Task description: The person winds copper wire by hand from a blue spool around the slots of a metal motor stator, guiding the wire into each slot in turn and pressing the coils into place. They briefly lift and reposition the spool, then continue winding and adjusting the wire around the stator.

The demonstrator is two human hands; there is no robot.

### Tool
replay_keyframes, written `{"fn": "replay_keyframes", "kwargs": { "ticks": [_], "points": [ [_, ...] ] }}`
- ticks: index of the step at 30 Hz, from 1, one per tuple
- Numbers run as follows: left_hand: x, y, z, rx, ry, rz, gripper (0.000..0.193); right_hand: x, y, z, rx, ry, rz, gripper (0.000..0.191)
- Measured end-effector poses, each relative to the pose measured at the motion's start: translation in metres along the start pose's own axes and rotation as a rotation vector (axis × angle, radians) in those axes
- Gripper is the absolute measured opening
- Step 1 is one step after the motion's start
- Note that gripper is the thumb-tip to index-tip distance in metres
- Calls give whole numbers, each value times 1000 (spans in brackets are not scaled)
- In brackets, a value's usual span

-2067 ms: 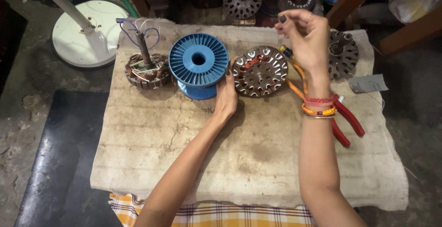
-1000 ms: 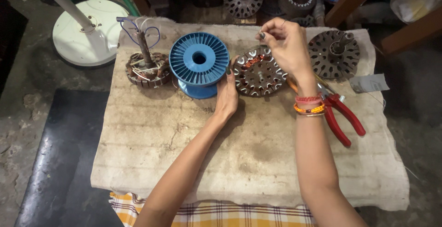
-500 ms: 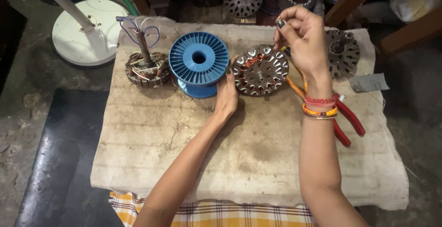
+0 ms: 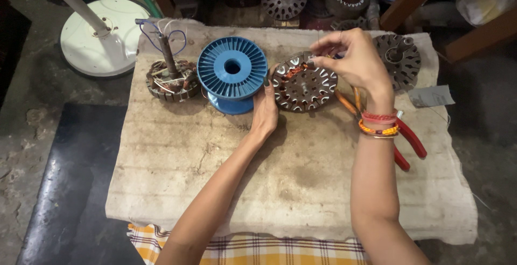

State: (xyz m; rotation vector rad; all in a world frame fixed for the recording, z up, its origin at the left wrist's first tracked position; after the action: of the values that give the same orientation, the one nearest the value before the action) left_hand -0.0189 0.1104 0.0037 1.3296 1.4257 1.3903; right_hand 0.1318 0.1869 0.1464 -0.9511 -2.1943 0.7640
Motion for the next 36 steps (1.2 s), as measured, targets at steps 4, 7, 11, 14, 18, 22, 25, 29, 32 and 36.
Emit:
{"fn": "replay_keyframes", "kwargs": {
  "ticks": [4, 7, 11, 14, 18, 22, 25, 29, 32, 36],
  "points": [
    [-1, 1, -2, 14, 7, 24, 89, -4, 10, -6, -143, 57, 134, 15],
    [-1, 1, -2, 11, 13, 29, 89, -6, 11, -12, -147, 118, 151, 15],
    [-2, 1, -3, 12, 22, 28, 88, -7, 15, -21, -243, 204, 157, 13],
    [-1, 2, -3, 15, 19, 37, 88, -3, 15, -20, -243, 280, 86, 14],
    [-1, 0, -1, 2, 6, 10, 88, 3, 41, -12, -144, 330, 211, 13],
    [-1, -1, 0, 16, 1, 7, 90, 6, 29, -9, -102, 411, -6, 16],
    [-1, 1, -1, 25, 5, 20, 91, 7, 30, -4, -68, 420, -17, 16],
    [-1, 0, -1, 7, 7, 9, 91, 11, 24, 2, 8, 447, -82, 15],
    [-1, 1, -2, 5, 9, 9, 91, 14, 24, 9, 163, 433, -88, 15],
    [-1, 3, -3, 0, 20, 21, 91, 15, 16, 12, 393, 406, -138, 16]
  ]
}}
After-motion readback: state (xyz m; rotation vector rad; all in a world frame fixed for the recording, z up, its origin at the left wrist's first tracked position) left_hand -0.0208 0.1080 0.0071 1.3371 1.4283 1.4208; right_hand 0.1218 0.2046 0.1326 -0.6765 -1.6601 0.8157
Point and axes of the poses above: each hand's wrist, its own x-axis towards the middle knuckle, its own z-axis out of the palm, y = z × x, the point moved 10 cm from there along x, towards the middle knuckle, and after that the axes turned 5 degrees about -z, right-handed, at the moved point
